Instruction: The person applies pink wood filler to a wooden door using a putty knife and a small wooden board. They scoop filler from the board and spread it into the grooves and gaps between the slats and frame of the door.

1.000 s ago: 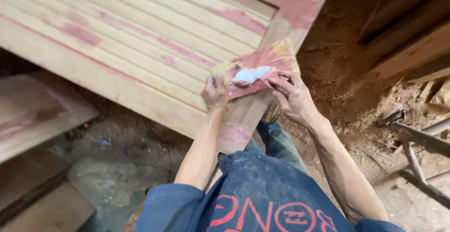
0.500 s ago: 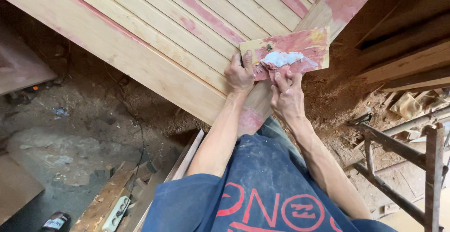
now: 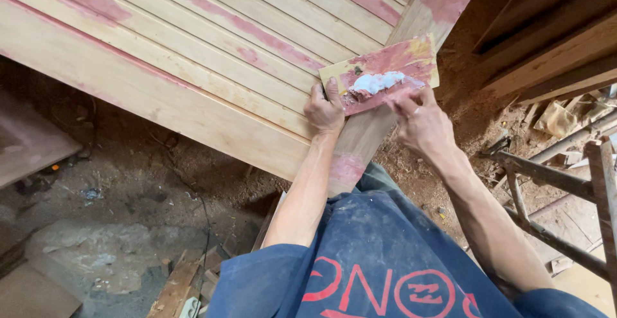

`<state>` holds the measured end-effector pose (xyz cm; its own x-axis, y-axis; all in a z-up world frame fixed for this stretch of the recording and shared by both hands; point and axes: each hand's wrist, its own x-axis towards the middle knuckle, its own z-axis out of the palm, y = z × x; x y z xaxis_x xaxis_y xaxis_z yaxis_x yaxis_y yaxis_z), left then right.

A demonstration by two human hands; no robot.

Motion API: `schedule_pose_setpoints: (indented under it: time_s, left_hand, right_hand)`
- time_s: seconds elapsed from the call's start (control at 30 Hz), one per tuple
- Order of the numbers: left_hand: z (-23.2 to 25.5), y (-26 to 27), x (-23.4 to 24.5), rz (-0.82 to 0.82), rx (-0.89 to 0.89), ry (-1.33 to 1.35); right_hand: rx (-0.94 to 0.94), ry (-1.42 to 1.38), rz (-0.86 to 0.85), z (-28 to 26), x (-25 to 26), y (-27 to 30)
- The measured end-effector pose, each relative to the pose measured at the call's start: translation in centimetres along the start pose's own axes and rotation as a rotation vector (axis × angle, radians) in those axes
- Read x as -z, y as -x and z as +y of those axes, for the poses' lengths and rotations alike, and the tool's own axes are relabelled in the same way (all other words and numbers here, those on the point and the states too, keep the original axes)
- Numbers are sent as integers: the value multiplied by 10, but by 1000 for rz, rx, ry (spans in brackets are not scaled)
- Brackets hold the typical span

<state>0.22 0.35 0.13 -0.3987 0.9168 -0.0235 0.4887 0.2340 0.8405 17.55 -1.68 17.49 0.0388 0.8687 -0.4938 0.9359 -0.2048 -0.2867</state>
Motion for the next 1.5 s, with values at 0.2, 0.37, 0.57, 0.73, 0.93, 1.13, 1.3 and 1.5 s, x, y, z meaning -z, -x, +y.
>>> schedule_pose_setpoints:
  time_s: [0.2,0.37,0.57,0.73,0.93,1.13,1.3,1.5]
  left_hand:
    - [1,2,1,10,-13,-1]
    - [2,4,2,32,-25,-28]
    - [0,4,0,-12,38,-20]
    - [12,2,12,-27,2,-45]
    - [34,-30,15,-124,-268,-277]
    - [53,-46,-11,-239,-358,-431]
    - [48,-41,-14,-224,-401,-466]
    - [38,-58,-19,-261,-524,-508]
  right_hand:
    - [32,-1,79,9,0,-18]
    - [1,120,-96,10,-12,-31]
    - [55,73,-208,20,0,-18]
    - [-325,-865,-183,58,33,12]
    - [-329,-2070,331,124,35,-35]
    - [-472,-2378,518,155,8,-153]
    - [-619,-2334,598,135,28,-209]
    - [-743,-2007,272,127,71,-189]
